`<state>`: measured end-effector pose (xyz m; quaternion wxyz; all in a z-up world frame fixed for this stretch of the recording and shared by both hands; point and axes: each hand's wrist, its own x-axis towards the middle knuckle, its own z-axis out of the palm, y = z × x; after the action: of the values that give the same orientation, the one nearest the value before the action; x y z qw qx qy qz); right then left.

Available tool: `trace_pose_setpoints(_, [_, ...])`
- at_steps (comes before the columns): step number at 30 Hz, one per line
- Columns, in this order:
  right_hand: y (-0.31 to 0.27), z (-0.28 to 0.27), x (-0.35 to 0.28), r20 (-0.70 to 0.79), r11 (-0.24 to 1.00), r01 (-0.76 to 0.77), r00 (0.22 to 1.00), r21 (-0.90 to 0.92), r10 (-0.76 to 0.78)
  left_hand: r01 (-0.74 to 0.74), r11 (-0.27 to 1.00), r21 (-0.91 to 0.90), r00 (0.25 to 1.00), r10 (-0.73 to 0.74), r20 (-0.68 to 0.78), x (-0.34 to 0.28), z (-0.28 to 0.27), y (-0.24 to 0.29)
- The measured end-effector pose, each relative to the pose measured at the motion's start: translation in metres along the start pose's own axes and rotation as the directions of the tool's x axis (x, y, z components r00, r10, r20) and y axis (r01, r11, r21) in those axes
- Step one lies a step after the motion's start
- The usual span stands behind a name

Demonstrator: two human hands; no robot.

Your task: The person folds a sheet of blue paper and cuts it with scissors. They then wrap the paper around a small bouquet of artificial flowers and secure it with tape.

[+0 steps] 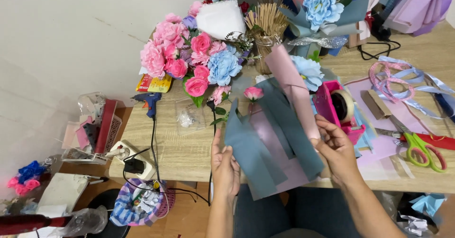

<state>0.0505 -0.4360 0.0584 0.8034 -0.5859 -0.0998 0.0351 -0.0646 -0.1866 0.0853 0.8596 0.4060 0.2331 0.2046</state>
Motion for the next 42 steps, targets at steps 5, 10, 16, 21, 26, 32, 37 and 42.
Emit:
trace_pose_setpoints(5, [0.018,0.019,0.005,0.273,0.589,0.361,0.933,-0.723,-0.236,-0.031,0.988,-0.153,0.992,0.049,0.116,-0.006,-0.008,-0.012])
trace_pose_setpoints(10, [0.058,0.013,0.013,0.508,0.381,0.533,0.844,-0.755,-0.175,-0.121,0.986,-0.119,0.984,0.135,0.115,-0.013,-0.003,-0.028])
trace_pose_setpoints(16, [-0.003,0.035,-0.005,0.272,0.993,0.045,0.962,-0.108,-0.014,-0.188,0.948,-0.257,0.978,0.204,0.039,-0.012,0.001,-0.046])
trace_pose_setpoints(21, [0.005,0.041,-0.031,0.368,0.917,-0.378,0.876,0.127,0.311,-0.241,0.917,-0.319,0.969,0.247,-0.021,-0.02,0.017,-0.054])
trace_pose_setpoints(26, [0.019,0.036,-0.024,-0.131,0.942,-0.218,0.957,0.255,0.257,-0.325,0.945,-0.029,0.887,0.315,0.339,-0.027,0.008,-0.069])
trace_pose_setpoints(32, [-0.026,-0.015,-0.019,0.324,0.835,0.368,0.914,-0.409,-0.244,-0.784,0.176,0.595,0.479,0.781,0.4,-0.03,0.0,-0.015])
trace_pose_setpoints(37, [-0.097,0.001,-0.024,0.739,0.446,0.823,0.536,-0.35,-0.409,-0.85,-0.183,0.494,0.389,0.415,0.823,-0.045,0.043,0.039])
trace_pose_setpoints(42, [-0.129,-0.002,-0.032,0.784,0.338,0.862,0.493,-0.378,-0.378,-0.953,-0.063,0.296,0.262,0.315,0.912,-0.05,0.064,0.054])
